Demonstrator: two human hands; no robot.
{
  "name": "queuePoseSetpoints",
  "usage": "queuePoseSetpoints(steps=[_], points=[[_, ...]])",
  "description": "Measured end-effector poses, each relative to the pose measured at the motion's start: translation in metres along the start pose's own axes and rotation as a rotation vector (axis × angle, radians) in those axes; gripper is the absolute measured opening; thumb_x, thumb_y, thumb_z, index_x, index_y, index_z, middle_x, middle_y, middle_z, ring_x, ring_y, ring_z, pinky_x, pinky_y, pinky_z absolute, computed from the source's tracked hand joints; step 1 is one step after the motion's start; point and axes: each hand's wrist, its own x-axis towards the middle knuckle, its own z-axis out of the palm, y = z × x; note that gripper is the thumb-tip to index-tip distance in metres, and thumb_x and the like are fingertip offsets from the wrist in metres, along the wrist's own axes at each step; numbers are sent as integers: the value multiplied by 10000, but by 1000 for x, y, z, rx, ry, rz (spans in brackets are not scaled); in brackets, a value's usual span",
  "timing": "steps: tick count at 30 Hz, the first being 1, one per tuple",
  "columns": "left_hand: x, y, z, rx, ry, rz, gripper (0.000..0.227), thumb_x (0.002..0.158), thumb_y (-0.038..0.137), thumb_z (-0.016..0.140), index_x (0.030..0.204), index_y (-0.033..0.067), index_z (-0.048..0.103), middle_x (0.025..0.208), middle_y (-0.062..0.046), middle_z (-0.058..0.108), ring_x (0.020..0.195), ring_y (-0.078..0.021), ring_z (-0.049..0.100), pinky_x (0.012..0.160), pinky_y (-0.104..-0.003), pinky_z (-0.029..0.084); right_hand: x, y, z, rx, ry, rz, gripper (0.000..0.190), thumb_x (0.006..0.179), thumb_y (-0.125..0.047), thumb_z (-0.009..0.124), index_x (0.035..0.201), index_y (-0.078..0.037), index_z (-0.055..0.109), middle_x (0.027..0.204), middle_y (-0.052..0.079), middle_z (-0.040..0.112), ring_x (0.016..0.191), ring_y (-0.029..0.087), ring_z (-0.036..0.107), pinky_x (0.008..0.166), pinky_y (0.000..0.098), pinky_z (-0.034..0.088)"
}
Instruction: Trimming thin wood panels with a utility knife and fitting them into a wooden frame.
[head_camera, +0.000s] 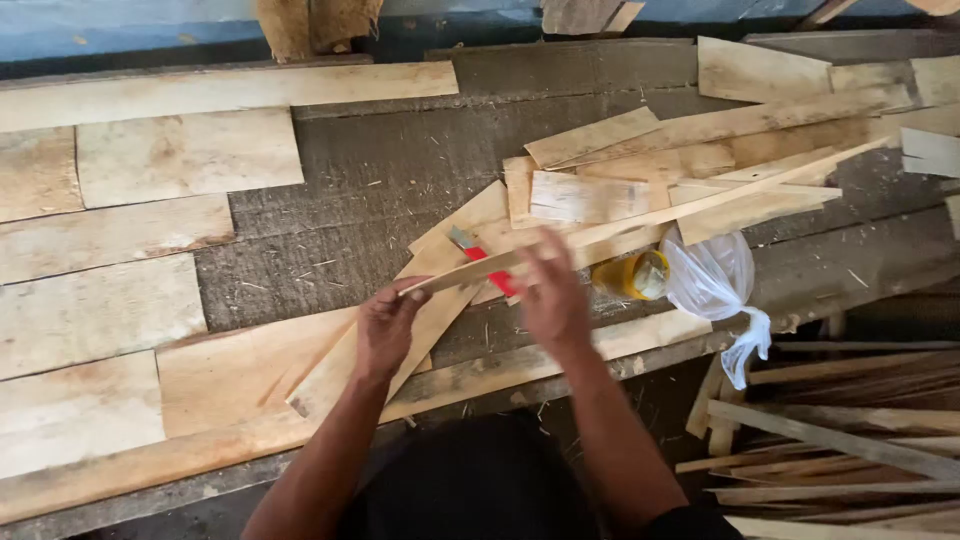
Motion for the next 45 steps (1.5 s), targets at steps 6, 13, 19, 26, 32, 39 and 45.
queuePoseSetpoints(steps=[6,13,19,26,32,39,45], points=[[-6,-8,6,-111,138,156,100,1066,76,645,995,5,651,1044,-82,755,962,-150,731,919,-368,655,9,156,-91,-366,48,67,443,939,-55,694,1374,-83,621,1564,131,494,1246,333,654,1021,449,548],[-38,54,62,-212,435,212,205,1040,88,651,1239,54,624,1129,-62,700,959,-145,715,786,-353,661,9,333,-112,-96,133,241,808,878,-55,729,1602,-70,369,1589,265,308,1360,478,512,994,442,554],[-68,73,79,-269,625,236,235,1024,19,695,1242,16,606,1090,-126,697,881,-200,720,709,-320,646,18,375,-111,-432,99,180,858,834,-94,758,1604,-128,382,1616,242,301,1283,481,554,980,528,536],[-64,87,83,-461,700,279,241,1075,114,643,1272,-17,594,1132,-147,686,1030,-252,735,917,-427,680,29,365,-110,-468,179,123,465,957,-111,620,1420,-122,576,1474,215,585,1167,426,667,928,517,570],[-25,46,68,-665,483,186,389,1074,257,574,1347,-16,535,1305,-204,672,1193,-330,690,1065,-526,609,26,335,-106,-455,212,121,492,915,-150,654,1399,-85,595,1439,250,572,1115,436,669,893,521,562],[1,56,126,-637,302,83,337,1048,194,528,1381,151,496,1288,-140,664,1177,-289,653,1031,-497,566,20,317,-116,-504,113,268,514,969,-154,606,1468,-83,503,1523,243,499,1116,446,651,901,529,543],[52,-29,142,-841,284,35,285,1114,271,494,1287,61,581,1271,-120,688,1197,-285,668,1054,-474,565,29,344,-132,-518,-2,357,731,770,-23,554,1490,-3,435,1552,286,421,1045,446,638,843,516,530]])
